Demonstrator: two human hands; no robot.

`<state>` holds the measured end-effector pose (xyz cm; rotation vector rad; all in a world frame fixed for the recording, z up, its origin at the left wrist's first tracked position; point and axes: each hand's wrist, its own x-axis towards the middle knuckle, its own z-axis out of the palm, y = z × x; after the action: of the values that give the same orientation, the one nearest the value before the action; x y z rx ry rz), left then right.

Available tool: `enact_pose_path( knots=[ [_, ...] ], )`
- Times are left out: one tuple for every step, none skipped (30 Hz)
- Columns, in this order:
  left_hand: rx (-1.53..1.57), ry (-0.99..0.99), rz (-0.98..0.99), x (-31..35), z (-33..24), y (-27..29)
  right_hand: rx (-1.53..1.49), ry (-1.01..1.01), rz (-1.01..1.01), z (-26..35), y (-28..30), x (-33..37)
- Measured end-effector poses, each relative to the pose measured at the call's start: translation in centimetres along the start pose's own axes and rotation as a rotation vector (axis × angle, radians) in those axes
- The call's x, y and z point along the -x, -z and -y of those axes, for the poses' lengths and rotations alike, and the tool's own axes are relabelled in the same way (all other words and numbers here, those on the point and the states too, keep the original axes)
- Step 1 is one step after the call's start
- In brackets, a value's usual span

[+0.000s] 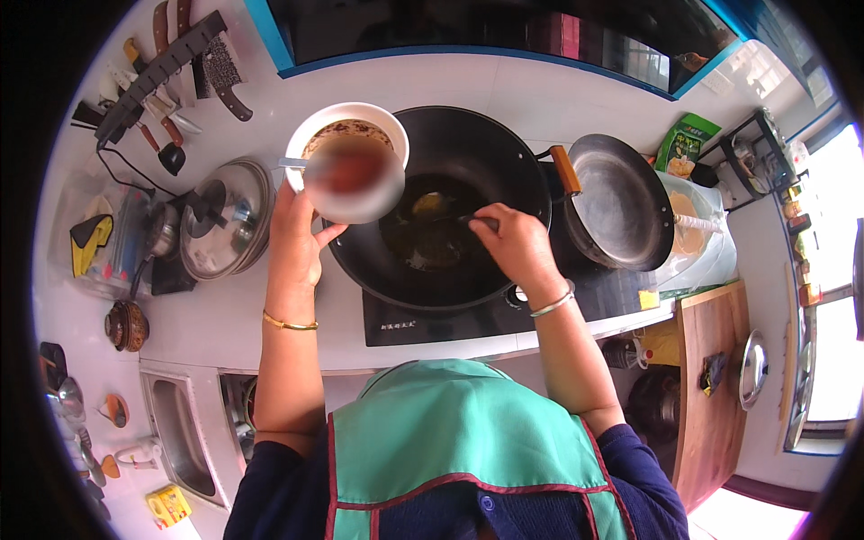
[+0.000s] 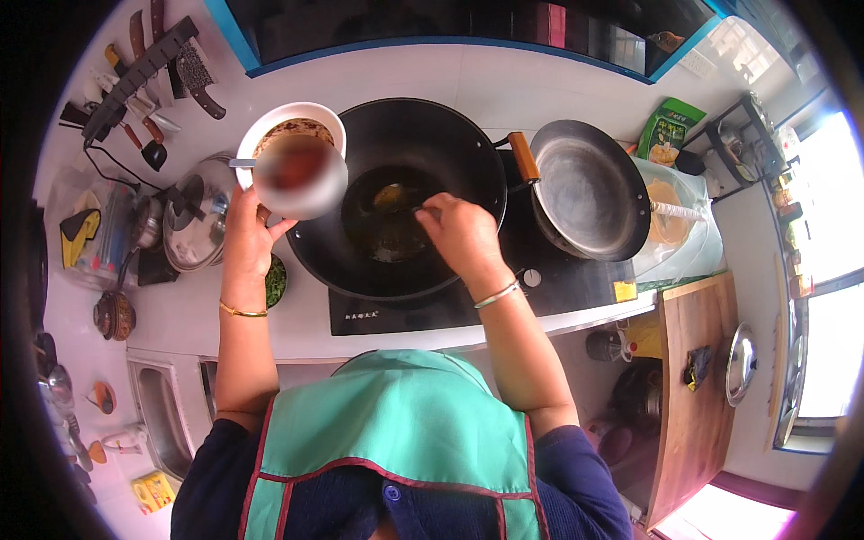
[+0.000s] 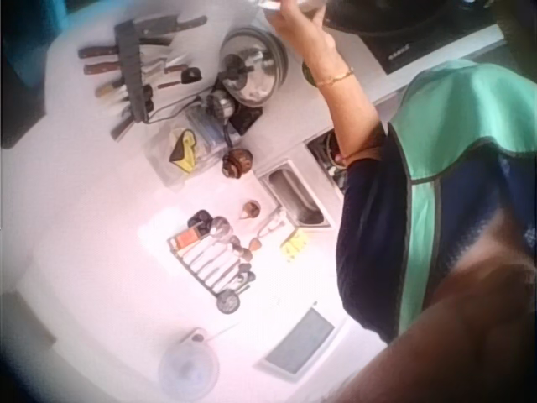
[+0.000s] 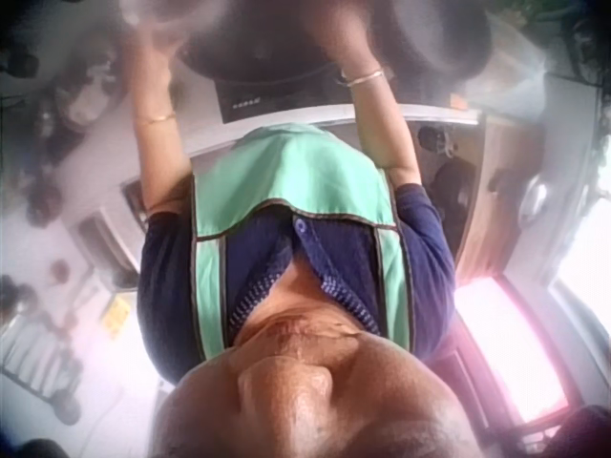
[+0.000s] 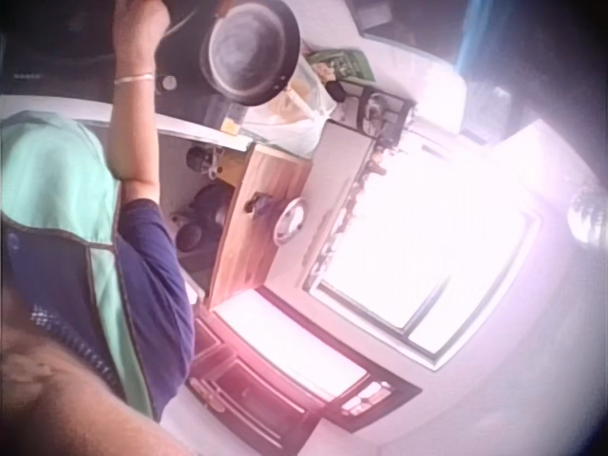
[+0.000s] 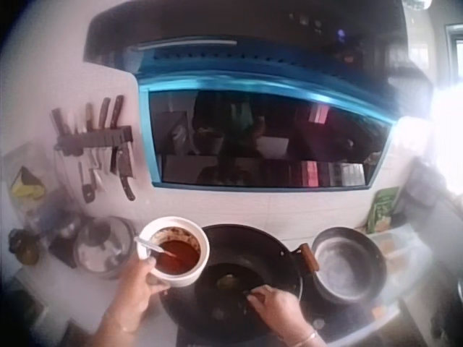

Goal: The person transfers oil from a pan on a stove into a bowl using a ladle and stirs the red mixture with a spoon.

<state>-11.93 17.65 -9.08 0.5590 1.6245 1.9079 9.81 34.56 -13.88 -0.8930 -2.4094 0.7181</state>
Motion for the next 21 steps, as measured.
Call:
enact_pose_path(
  knots=[
    [0.013,0.008,-0.012,0.1,-0.3,0.0,-0.037,0.022,0.038,0.1,-0.2,0.1],
    [0.035,-0.002,-0.058,0.8,-1.0,-0.2,-0.027,-0.02,0.13,1.2,0.5,0.3],
    [0.034,-0.001,-0.06,1.1,-1.0,0.3,-0.048,-0.051,0.155,1.2,1.0,0.7],
    [0.033,0.0,-0.062,1.4,-0.9,0.9,-0.069,-0.082,0.18,0.7,1.8,1.2],
    [0.038,-0.003,-0.061,1.5,-1.0,1.2,-0.085,-0.11,0.202,0.2,2.6,1.5],
    [0.052,-0.003,-0.063,1.5,-0.8,1.5,-0.094,-0.132,0.143,0.0,3.2,1.6],
    [0.066,-0.003,-0.067,1.5,-0.6,1.8,0.002,-0.13,0.137,0.2,3.8,1.2],
    [0.079,-0.003,-0.056,1.5,-0.4,1.5,0.029,-0.132,0.092,0.2,3.7,0.7],
    [0.069,-0.002,-0.047,1.5,-0.6,1.0,0.051,-0.128,0.044,0.1,3.2,0.0],
    [0.058,-0.001,-0.038,1.7,-0.8,0.4,0.063,-0.084,0.007,0.0,2.2,-0.6],
    [0.045,0.002,-0.027,1.9,-0.9,-0.1,0.073,-0.042,-0.032,-0.2,0.8,-1.1],
    [0.034,0.004,-0.02,1.9,-1.0,-0.2,0.052,-0.002,-0.009,0.0,-0.2,-1.4],
    [0.026,0.008,0.001,1.9,-1.0,-0.2,0.007,0.034,0.007,0.2,-0.5,-1.1],
    [0.016,0.013,0.008,1.9,-0.9,0.5,0.0,0.036,0.063,1.0,0.0,-0.7],
    [0.007,0.024,0.018,2.0,-0.7,1.1,-0.004,0.031,0.121,1.5,0.8,0.0],
    [0.017,0.016,-0.004,2.2,-0.7,1.4,-0.031,-0.061,0.166,1.2,1.7,0.7],
    [0.033,0.002,-0.025,2.4,-0.8,1.4,-0.051,-0.148,0.207,0.4,2.9,1.1],
    [0.05,-0.01,-0.04,2.5,-0.8,1.2,-0.034,-0.135,0.129,-0.3,3.7,1.3],
    [0.059,-0.008,-0.044,2.5,-0.7,1.3,0.08,-0.165,0.126,-0.8,4.4,0.9],
    [0.067,-0.003,-0.04,2.4,-0.6,1.0,0.097,-0.145,0.071,-0.6,4.3,0.3],
    [0.072,-0.004,-0.032,2.3,-0.8,0.7,0.113,-0.123,0.01,-0.1,3.9,-0.5]
  ],
)
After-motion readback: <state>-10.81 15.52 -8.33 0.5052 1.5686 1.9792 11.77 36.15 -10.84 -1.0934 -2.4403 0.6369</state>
